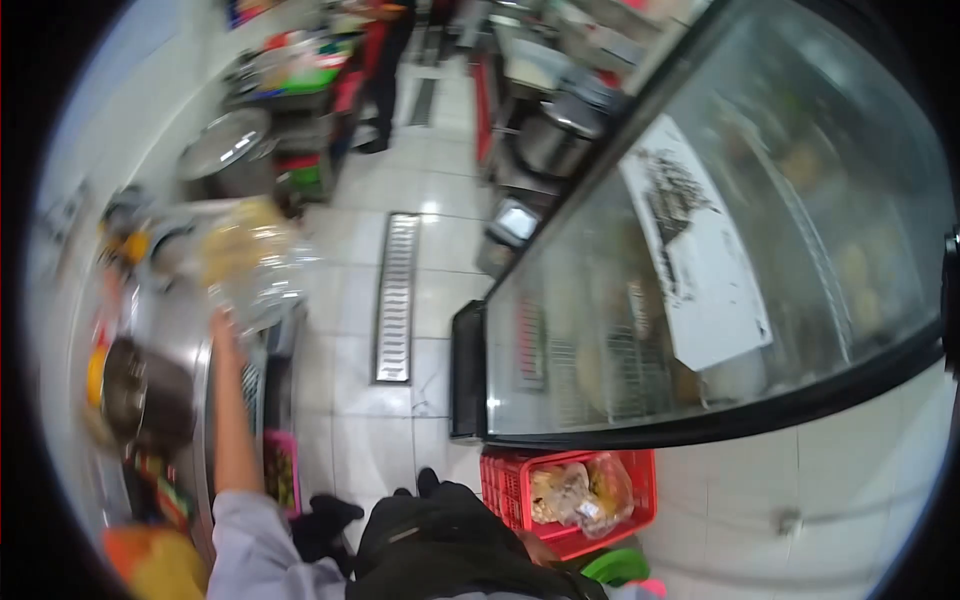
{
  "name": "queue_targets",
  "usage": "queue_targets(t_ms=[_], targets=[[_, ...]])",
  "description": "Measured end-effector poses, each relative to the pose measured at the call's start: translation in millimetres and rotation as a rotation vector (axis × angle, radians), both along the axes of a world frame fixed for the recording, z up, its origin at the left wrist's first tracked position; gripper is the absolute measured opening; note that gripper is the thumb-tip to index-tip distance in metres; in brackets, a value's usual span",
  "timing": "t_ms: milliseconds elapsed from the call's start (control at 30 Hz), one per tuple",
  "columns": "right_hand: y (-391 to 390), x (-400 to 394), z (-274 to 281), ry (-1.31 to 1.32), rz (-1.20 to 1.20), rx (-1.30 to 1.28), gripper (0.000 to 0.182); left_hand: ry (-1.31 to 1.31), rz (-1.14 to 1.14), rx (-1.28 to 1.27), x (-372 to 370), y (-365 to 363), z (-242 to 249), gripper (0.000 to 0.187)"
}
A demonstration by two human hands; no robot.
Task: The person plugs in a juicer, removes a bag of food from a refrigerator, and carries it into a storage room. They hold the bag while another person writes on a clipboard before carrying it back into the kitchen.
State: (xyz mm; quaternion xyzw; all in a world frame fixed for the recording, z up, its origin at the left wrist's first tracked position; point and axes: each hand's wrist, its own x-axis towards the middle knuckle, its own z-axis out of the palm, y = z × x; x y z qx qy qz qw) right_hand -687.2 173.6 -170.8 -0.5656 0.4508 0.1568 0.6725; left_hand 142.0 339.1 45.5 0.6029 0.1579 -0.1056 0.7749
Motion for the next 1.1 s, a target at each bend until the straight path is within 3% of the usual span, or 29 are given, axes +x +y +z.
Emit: queue_targets(t_ms=[33,67,100,133,167,200,233,267,300,333,367,400,433,467,500,533,600,633,700,800,867,933,1000,1100], targets=[[-11.5,100.5,90.9,-0.034,-0.092,0.047,0.028,-0.092,-0.045,-0.024,63.7,19.3,-46.3,0.049],[-28.7,134.5,68.8,-0.028,-0.161,0.187,0.027,-0.141,0.002,-0.118,57.9,2.9,-13.1,0.026],[-52.1,172.0,47.7,-0.032,-0.205,0.339,0.025,-0.160,-0.001,-0.011,101.3,24.5,-52.8,0.022],[-86.4,217.3,45.6,0.004,0.327,-0.115,0.023,-0.186,0.004,0.102,144.9,49.9,-94.5,0.019],[-124.6,261.1,44.2,0.038,0.842,-0.590,0.021,-0.130,0.063,0.073,153.0,54.0,-105.6,0.016],[-164.4,302.4,17.3,-0.069,0.692,-0.392,0.021,-0.072,0.122,0.042,163.6,49.9,-107.0,0.015],[-187.5,382.9,142.2,0.114,0.519,-0.375,0.020,-0.039,0.301,-0.176,147.3,22.6,-85.8,0.012],[-234.0,402.7,38.4,-0.192,0.519,-0.652,0.020,0.030,0.201,-0.152,154.1,42.1,-108.3,0.008],[-270.7,449.7,54.1,-0.155,0.438,-0.723,0.025,0.091,0.348,-0.159,157.4,46.6,-128.1,0.009],[-304.6,498.0,92.0,-0.060,0.499,-0.885,0.028,0.037,0.305,-0.045,146.8,51.8,-134.6,0.012],[-334.6,543.2,125.8,0.070,0.518,-1.024,0.030,-0.006,0.409,-0.133,130.6,45.6,-132.1,0.018],[-359.1,579.2,159.4,0.126,0.526,-1.231,0.031,-0.024,0.317,-0.131,130.8,77.4,-174.0,0.024],[-396.4,608.2,177.6,0.066,0.584,-1.439,0.031,0.015,0.627,-0.092,107.6,49.1,-164.5,0.044],[-444.0,630.8,170.5,0.035,0.594,-1.792,0.028,0.040,0.685,-0.201,96.7,21.8,-154.8,0.063],[-480.8,649.6,194.3,0.280,0.709,-1.876,0.027,-0.044,0.753,-0.189,84.3,2.7,-167.5,0.048],[-515.2,662.6,214.9,0.528,0.841,-1.898,0.027,-0.048,0.664,-0.186,108.9,-37.6,-153.0,0.048],[-566.1,684.4,230.3,0.921,0.796,-1.406,0.027,0.044,0.408,-0.150,160.6,-98.5,-135.8,0.046],[-575.2,693.4,230.9,0.941,0.739,-1.364,0.027,0.081,0.292,-0.123,185.0,-123.3,-127.7,0.045],[-593.3,709.6,231.8,1.143,0.846,-0.976,0.031,0.159,0.077,-0.070,228.9,-176.8,-123.7,0.042],[-583.1,717.2,259.3,1.396,0.812,-0.815,0.034,0.311,-0.236,0.000,265.5,-279.0,-140.8,0.039],[-608.1,705.8,187.2,1.574,0.830,-0.673,0.040,0.439,-0.429,0.072,273.2,-325.8,-156.1,0.037],[-607.5,698.8,170.1,1.403,0.862,-0.954,0.044,0.550,-0.636,0.149,297.0,-377.4,-171.6,0.035],[-581.0,725.7,222.1,1.325,0.613,-0.928,0.045,0.627,-0.854,0.225,336.4,-461.7,-176.8,0.033],[-542.9,755.0,213.5,1.262,0.346,-1.090,0.039,0.664,-1.154,0.177,354.9,-605.9,-179.4,0.027]])
